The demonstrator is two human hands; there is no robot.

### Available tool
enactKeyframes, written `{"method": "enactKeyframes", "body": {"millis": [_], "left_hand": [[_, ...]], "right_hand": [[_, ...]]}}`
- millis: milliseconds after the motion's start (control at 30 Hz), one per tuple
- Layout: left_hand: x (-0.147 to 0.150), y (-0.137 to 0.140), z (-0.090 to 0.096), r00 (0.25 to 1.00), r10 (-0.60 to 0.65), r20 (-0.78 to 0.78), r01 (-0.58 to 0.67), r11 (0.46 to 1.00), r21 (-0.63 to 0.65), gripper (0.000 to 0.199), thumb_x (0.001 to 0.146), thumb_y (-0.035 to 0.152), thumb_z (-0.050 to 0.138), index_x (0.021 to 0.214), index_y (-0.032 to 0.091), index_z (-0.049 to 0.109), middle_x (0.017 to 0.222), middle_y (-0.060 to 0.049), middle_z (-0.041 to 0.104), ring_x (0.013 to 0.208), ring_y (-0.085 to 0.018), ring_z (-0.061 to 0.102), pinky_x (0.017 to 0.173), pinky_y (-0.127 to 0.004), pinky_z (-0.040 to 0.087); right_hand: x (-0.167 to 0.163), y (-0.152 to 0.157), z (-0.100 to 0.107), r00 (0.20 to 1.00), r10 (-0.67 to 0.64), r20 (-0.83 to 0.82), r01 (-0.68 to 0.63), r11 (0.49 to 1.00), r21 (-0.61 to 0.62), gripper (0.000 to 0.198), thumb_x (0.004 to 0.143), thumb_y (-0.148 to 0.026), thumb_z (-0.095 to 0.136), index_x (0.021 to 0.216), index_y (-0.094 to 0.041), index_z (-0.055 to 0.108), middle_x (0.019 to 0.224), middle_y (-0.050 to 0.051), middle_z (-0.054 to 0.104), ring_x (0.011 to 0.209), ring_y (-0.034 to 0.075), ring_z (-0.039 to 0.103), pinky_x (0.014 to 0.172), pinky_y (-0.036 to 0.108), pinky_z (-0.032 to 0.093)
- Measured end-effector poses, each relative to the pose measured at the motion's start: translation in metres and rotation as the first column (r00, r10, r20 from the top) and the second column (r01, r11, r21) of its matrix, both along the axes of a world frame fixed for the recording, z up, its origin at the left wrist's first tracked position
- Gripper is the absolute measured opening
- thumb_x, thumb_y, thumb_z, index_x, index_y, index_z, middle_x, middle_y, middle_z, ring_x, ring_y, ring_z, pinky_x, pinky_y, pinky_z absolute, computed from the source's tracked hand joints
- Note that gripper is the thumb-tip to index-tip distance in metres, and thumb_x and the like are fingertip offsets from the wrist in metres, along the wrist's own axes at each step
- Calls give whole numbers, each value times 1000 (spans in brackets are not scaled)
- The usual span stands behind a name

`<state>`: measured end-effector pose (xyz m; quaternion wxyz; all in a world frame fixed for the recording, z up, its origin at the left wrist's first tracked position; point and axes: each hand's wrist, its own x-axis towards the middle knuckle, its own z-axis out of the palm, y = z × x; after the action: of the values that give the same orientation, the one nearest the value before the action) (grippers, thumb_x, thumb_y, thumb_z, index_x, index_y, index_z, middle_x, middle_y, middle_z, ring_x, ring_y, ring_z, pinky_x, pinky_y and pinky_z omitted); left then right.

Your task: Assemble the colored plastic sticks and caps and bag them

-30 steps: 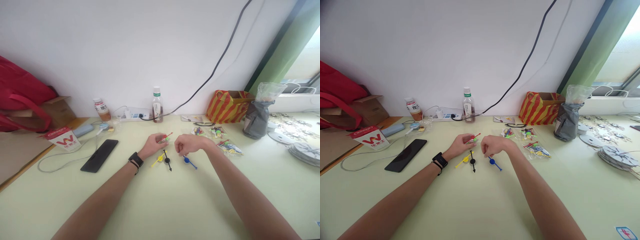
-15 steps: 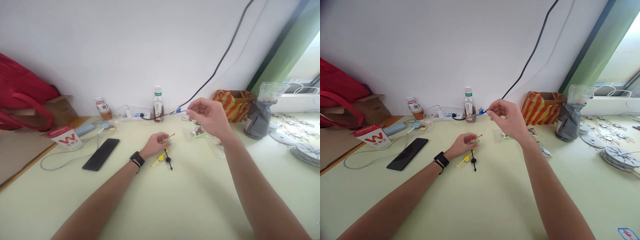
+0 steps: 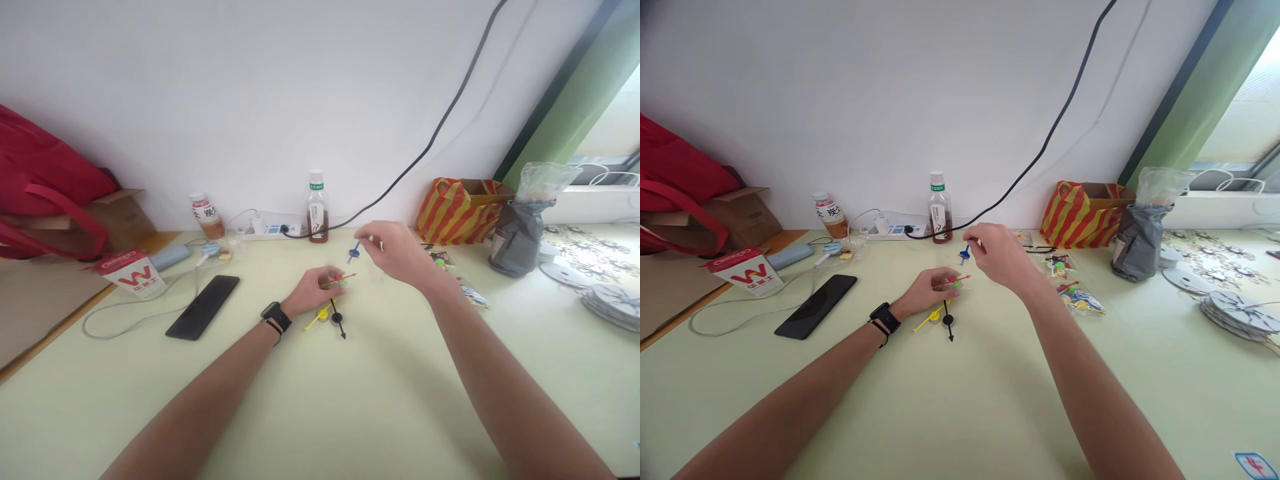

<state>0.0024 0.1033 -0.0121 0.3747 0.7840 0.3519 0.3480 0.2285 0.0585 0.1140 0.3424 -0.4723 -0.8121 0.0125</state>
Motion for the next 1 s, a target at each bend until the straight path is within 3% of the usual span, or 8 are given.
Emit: {"method": "enactKeyframes", "body": {"millis": [367,633,800,933,1000], "left_hand": [[-1,0,-4,998,29,-47,-28,999,22,42,81,44,77,111,16,74,87,-1,69,66,-13,49,62,-25,42],[0,0,-3,997,35,-68,-34,999,28,39,81,44,77,108,17,75,76,1,61,63,-12,42,61,-26,40],[1,-3,1,997,35,-69,-32,999,44,40,79,44,78,108,18,75,75,2,59,62,-13,41,59,-25,37],[1,-4,1,998,21,-66,-18,999,41,39,80,46,77,107,18,75,77,2,59,64,-12,42,59,-25,37],[1,-2,-1,998,29,-57,-27,999,34,41,80,48,78,107,17,75,79,1,61,65,-13,45,60,-25,38]], "right_hand": [[-11,-8,3,971,18,238,39,972,-231,25,93,-12,53,97,-23,76,99,4,77,91,22,66,76,31,42],[-20,-4,-2,872,-79,483,142,985,-95,33,96,-6,45,97,-21,74,102,9,76,87,23,65,68,31,33],[-20,1,-7,863,-59,502,141,982,-128,30,97,-12,49,107,-23,76,105,10,76,96,24,66,73,31,36],[-23,1,-8,845,-69,531,172,974,-147,27,98,-17,50,95,-22,76,95,10,75,90,25,66,69,31,34],[-22,-3,-5,876,-83,476,169,976,-140,31,103,-25,45,92,-22,74,89,8,74,85,24,65,67,31,32]]}}
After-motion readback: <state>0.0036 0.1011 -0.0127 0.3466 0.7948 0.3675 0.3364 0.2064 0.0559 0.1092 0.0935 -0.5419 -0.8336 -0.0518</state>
